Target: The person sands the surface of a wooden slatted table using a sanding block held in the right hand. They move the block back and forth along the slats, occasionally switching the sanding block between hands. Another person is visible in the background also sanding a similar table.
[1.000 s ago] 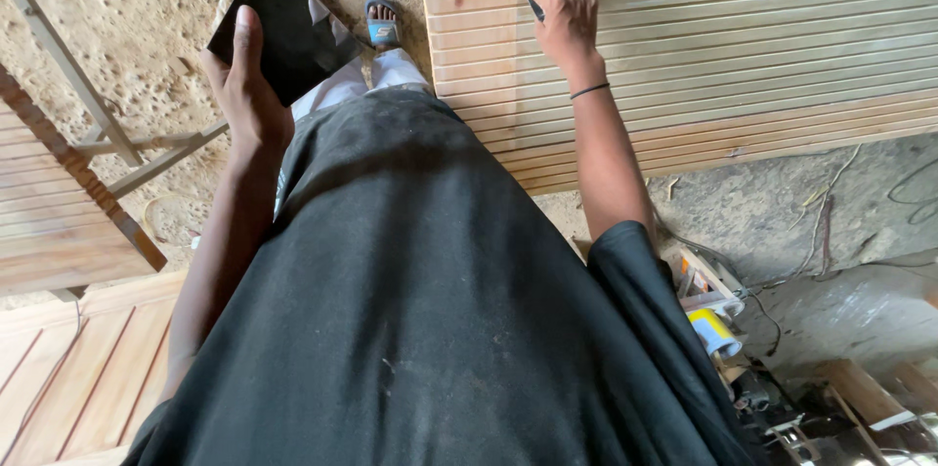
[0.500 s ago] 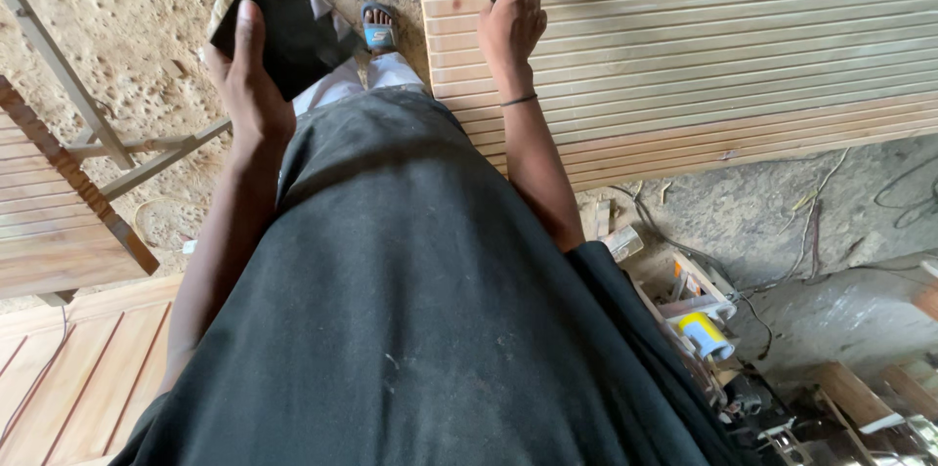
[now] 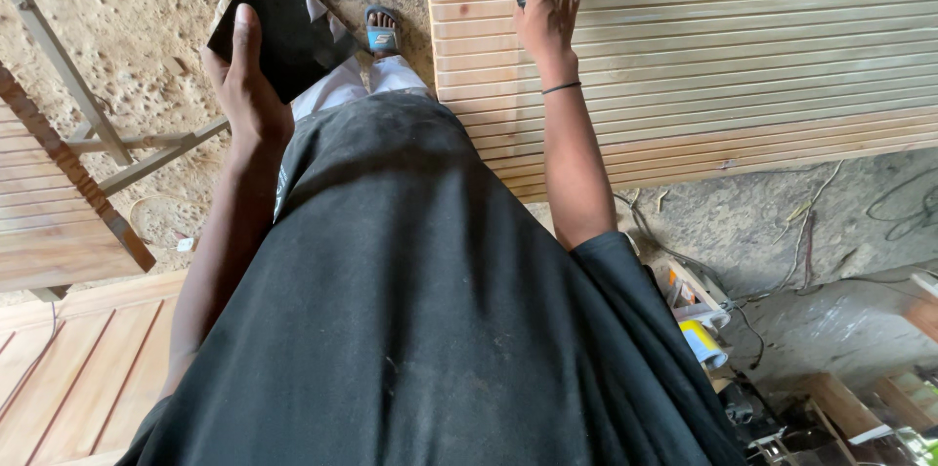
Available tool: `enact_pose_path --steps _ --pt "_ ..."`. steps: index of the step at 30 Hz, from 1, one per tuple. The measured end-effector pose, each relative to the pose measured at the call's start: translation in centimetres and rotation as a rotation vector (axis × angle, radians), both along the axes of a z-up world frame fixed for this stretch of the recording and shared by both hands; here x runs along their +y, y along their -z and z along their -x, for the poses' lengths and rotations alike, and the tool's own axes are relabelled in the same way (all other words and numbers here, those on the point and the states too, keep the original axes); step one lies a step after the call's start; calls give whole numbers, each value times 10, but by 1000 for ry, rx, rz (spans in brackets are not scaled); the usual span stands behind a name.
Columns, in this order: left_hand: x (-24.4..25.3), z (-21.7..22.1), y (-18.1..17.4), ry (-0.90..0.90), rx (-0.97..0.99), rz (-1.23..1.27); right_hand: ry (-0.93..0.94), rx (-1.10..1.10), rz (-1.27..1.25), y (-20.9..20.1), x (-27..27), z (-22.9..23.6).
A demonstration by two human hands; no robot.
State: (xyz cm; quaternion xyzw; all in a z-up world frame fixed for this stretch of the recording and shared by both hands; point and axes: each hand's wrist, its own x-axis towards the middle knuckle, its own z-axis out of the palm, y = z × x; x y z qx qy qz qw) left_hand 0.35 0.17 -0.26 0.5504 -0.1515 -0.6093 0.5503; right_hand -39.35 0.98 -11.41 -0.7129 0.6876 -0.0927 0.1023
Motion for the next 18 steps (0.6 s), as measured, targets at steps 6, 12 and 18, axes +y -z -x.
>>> enact_pose_path --steps 6,12,18 --pt "8 -3 9 9 -64 -50 -133 28 10 -4 -1 17" --pt "6 -5 2 -16 -39 14 -15 -66 -44 -13 -13 30" --pt "5 -2 -3 2 -46 -8 334 -72 -27 7 -13 -31"
